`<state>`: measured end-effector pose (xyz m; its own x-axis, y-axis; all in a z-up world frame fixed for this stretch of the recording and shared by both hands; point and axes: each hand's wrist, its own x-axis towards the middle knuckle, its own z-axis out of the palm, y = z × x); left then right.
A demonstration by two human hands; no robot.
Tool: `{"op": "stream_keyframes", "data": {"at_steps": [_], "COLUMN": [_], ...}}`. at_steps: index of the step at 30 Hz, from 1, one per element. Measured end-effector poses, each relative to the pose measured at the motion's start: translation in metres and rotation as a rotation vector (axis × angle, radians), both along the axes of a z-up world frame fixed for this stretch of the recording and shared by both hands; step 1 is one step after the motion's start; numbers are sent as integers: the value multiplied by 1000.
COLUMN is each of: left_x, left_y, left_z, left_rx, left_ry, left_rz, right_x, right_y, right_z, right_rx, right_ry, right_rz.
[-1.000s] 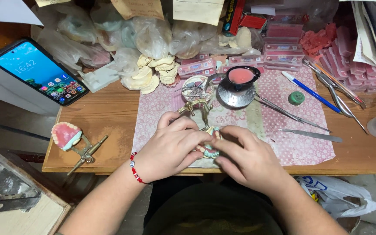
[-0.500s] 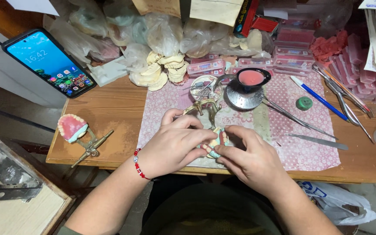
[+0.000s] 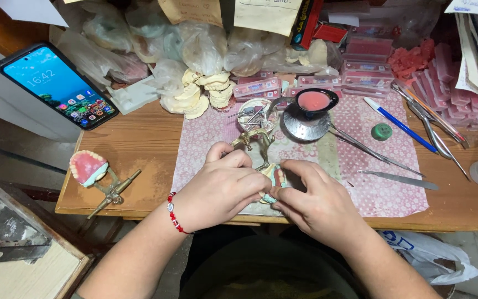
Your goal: The person applies liquid from a bottle to a pink denture base, then uses a metal clamp to secure a denture mold. They proceed to apply a pink paste to the mold using a small metal spatula, smoothing it over the surface.
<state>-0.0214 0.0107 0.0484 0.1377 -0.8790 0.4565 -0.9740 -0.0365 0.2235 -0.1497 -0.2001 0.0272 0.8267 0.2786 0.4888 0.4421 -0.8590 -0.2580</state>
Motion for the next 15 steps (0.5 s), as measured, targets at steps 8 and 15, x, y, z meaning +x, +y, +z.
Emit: {"op": "stream_keyframes", "data": {"at_steps": [8,15], "left_x": [-2,-17], "left_y": [3,10], "left_z": [0,-12], "left_rx": [-67,-114], "left_ry": [-26,-31], "left_rz": [14,126], "right_x": [1,-1], "right_y": [-2,-5], "right_z": [-6,-12], "right_rx": [25,118], "right_ry": [57,107], "right_rz": [-1,2]}}
